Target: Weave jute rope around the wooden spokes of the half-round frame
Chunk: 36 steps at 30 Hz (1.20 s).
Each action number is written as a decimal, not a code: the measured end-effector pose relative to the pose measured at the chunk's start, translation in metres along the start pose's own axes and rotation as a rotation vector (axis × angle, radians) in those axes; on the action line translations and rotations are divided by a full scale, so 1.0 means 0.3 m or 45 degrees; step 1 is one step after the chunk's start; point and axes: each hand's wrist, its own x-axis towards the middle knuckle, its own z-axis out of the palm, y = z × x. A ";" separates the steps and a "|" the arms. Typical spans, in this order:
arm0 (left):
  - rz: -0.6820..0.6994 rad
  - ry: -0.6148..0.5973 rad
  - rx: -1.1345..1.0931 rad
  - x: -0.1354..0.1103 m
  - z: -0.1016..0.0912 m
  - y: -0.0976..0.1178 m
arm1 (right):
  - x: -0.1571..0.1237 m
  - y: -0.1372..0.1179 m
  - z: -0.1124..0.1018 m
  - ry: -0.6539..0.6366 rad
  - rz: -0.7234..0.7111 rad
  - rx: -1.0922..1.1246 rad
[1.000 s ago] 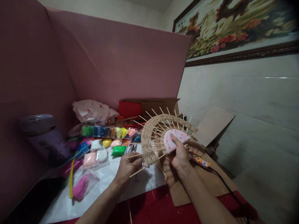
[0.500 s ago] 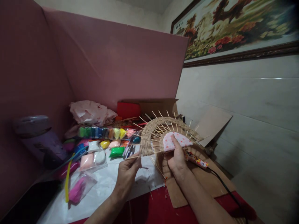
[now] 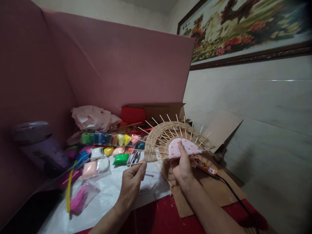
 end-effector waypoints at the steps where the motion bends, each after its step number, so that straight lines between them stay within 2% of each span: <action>1: -0.007 0.000 -0.010 0.001 -0.002 -0.004 | 0.000 -0.001 0.000 0.000 0.008 0.004; 11: -0.121 0.107 -0.196 0.028 -0.010 -0.014 | 0.009 -0.002 -0.004 0.010 0.063 -0.025; 17: -0.075 0.101 -0.226 0.042 -0.026 -0.007 | 0.003 0.003 -0.004 -0.023 0.046 -0.041; 21: -0.087 0.150 -0.236 0.052 -0.031 -0.003 | 0.001 0.004 -0.003 -0.017 0.108 -0.035; 27: 0.001 0.176 -0.130 0.062 -0.045 0.001 | 0.008 0.016 -0.013 -0.077 0.237 -0.050; 36: 0.060 0.228 0.033 0.073 -0.064 0.036 | 0.003 0.015 -0.005 -0.067 0.264 -0.097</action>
